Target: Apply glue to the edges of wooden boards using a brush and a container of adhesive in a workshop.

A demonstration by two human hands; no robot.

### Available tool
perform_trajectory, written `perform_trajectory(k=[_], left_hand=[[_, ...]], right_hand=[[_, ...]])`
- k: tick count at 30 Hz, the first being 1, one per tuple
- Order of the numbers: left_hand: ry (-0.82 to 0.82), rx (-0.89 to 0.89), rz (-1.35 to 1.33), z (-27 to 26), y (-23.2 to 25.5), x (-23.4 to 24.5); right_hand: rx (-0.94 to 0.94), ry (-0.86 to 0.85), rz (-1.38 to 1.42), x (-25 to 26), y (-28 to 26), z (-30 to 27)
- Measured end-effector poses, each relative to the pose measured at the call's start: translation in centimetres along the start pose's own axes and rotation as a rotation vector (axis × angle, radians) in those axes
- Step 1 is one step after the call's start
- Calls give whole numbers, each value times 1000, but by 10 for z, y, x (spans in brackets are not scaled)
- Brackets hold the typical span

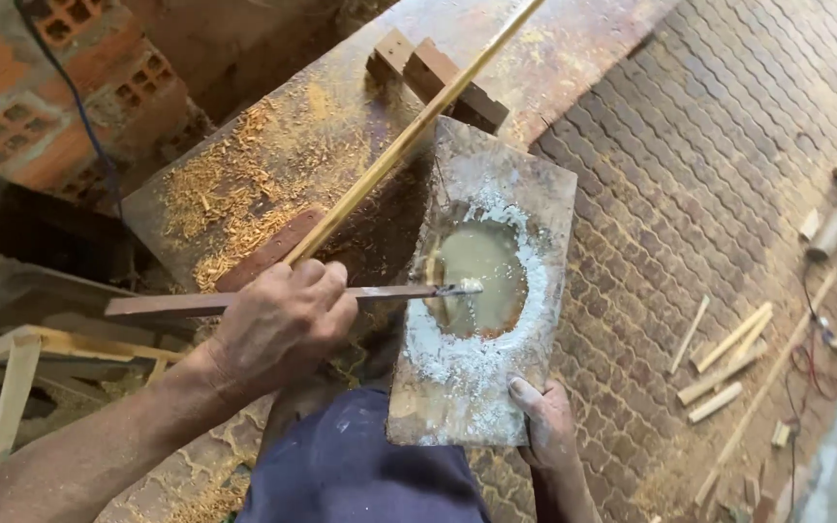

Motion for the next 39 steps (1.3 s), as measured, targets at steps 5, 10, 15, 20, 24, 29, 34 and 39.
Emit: perform_trajectory(k=[5,10,15,20,24,29,34,39], left_hand=[[-51,43,-79,9,-20,-16],[-280,85,-212,19,-29,-45],[-326,163,-370,36,-53,-57],[-337,128,-396,37,-75,-80],[-259,169,-478,44,-86,-84],[-356,303,-566,37,-110,-93],[-441,452,-681,21,-139,-105],[-529,735,-719,21,-175,-127]], right_hand=[[10,44,33,-15,12,-7],[21,61,-3,-7,25,10],[4,99,31,-28,20,28],[-38,118,-8,-43,15,40],[-44,95,46,-23,41,47],[-56,93,51,-32,33,53],[-65,103,68,-38,33,49],[-48,108,103,-43,36,46]])
Point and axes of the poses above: each hand's wrist, its own z-axis towards the middle knuckle, its own x-axis out of the back of the hand, y = z × x, the point moved 5 cm from there along z, towards the middle knuckle, and after that the axes turned 8 degrees about x, right-handed, at the moved point
